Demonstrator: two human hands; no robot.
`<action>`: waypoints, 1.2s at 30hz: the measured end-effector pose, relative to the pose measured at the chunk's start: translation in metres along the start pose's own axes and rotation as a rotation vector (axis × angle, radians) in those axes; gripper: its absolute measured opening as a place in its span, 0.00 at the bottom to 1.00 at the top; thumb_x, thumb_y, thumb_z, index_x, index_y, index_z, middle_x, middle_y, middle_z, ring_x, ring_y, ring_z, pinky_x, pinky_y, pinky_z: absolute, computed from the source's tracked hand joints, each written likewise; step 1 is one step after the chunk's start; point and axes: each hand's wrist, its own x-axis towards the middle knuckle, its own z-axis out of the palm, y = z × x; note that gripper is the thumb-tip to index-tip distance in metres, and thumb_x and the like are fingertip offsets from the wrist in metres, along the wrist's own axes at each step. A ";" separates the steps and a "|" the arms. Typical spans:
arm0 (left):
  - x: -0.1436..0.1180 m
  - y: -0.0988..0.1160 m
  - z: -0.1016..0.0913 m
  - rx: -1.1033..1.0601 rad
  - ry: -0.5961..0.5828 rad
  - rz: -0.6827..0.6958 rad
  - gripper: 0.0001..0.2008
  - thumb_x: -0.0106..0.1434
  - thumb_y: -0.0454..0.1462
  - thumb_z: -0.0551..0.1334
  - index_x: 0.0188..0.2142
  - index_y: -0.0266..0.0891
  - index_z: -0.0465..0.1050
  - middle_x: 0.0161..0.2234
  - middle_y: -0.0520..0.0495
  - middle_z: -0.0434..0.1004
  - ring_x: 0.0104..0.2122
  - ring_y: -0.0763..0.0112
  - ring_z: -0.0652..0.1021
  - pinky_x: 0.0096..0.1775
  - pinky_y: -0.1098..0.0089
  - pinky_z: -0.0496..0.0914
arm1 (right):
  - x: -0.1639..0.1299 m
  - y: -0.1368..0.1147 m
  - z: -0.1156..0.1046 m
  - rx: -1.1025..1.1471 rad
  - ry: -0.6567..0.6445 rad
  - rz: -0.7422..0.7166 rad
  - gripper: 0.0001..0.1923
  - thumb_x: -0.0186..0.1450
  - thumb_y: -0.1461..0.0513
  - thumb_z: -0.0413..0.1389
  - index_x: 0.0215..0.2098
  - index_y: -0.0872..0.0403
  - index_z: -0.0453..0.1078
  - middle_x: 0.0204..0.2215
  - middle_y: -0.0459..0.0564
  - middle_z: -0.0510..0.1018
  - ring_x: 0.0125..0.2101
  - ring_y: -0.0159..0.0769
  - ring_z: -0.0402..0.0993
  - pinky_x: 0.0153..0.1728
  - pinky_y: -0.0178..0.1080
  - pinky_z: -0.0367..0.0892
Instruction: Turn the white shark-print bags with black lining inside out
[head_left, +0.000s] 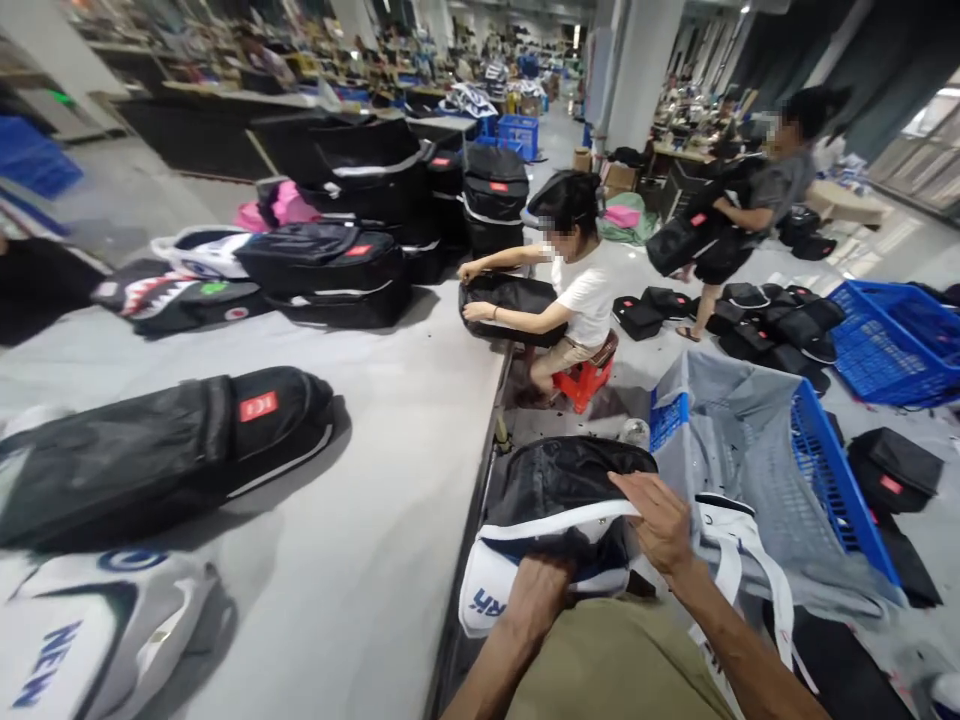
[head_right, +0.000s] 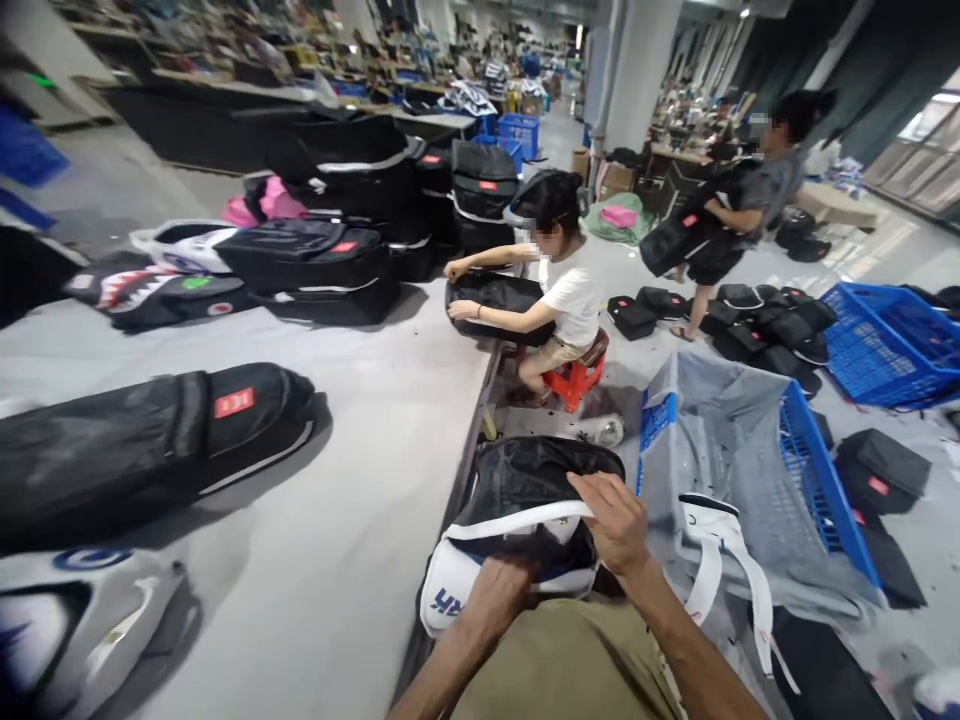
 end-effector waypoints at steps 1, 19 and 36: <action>0.010 0.003 0.001 -0.011 0.018 0.045 0.21 0.69 0.37 0.70 0.61 0.42 0.82 0.58 0.36 0.85 0.58 0.46 0.82 0.61 0.53 0.74 | -0.007 0.007 -0.009 -0.034 0.008 0.036 0.21 0.82 0.59 0.52 0.68 0.52 0.78 0.50 0.52 0.88 0.51 0.42 0.83 0.57 0.44 0.78; 0.176 0.056 -0.120 0.139 0.702 0.465 0.37 0.67 0.43 0.72 0.75 0.48 0.71 0.76 0.36 0.68 0.74 0.40 0.67 0.73 0.41 0.63 | -0.026 0.133 -0.036 -0.162 0.117 0.271 0.21 0.81 0.65 0.49 0.68 0.49 0.74 0.52 0.48 0.87 0.48 0.39 0.85 0.50 0.41 0.80; 0.329 0.038 -0.207 -0.727 0.079 -0.173 0.14 0.57 0.46 0.65 0.30 0.37 0.82 0.23 0.54 0.70 0.27 0.71 0.68 0.32 0.68 0.59 | 0.022 0.289 0.073 0.117 -0.223 0.643 0.36 0.79 0.35 0.49 0.29 0.48 0.80 0.20 0.44 0.78 0.20 0.35 0.75 0.21 0.34 0.67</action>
